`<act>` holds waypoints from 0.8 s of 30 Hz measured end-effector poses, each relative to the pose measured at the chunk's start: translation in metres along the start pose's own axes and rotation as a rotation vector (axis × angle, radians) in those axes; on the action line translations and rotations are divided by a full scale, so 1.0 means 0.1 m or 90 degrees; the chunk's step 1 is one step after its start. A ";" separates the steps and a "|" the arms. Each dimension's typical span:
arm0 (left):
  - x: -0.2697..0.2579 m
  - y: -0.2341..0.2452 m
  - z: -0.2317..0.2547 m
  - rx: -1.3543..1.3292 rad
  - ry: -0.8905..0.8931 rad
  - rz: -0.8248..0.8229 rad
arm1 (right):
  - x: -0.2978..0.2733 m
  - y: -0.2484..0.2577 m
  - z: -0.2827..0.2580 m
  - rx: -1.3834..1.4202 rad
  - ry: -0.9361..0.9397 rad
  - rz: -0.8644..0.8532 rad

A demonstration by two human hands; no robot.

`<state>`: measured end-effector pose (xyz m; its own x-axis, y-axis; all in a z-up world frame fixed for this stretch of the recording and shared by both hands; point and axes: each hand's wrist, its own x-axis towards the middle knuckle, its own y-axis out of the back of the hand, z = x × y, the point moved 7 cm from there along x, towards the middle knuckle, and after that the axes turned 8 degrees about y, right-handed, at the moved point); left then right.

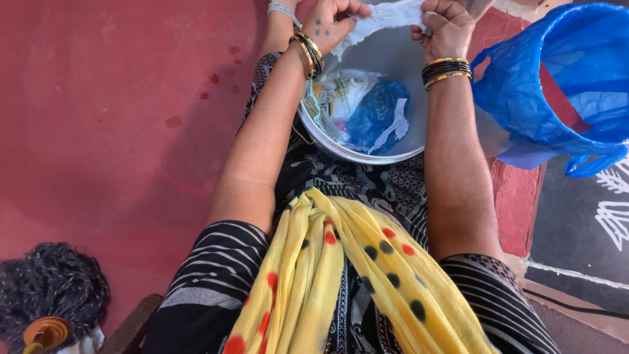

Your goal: The person sits on the floor and sorts various items from a white bowl into a blue plastic bag. They handle small packets, papers, and plastic bags one by one, transferring them from the bowl to the bag.

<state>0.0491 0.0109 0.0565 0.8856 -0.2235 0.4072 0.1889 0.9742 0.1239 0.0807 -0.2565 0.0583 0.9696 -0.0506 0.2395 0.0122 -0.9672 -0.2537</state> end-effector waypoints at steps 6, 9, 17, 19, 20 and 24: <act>-0.06 -0.08 0.16 -0.067 0.121 -0.091 | 0.09 0.23 -0.06 0.023 0.090 0.087; -0.07 -0.09 0.14 -0.085 0.159 -0.114 | 0.10 0.41 -0.12 0.033 0.138 0.154; -0.05 -0.11 -0.20 -0.177 0.188 -0.142 | 0.14 1.35 -0.62 0.082 0.280 0.214; -0.06 -0.11 -0.21 -0.209 0.160 -0.133 | 0.12 1.88 -0.97 0.088 0.339 0.231; -0.08 -0.12 -0.20 -0.224 0.147 -0.128 | 0.11 2.16 -1.16 0.118 0.376 0.218; -0.13 -0.10 0.03 -0.067 0.088 -0.105 | -0.17 3.43 -1.67 -0.033 0.417 0.477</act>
<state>0.0344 0.0044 0.0524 0.8873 -0.3809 0.2601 0.3730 0.9243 0.0810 0.0278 -0.6289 0.1235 0.3954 -0.7652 0.5080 -0.5740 -0.6377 -0.5137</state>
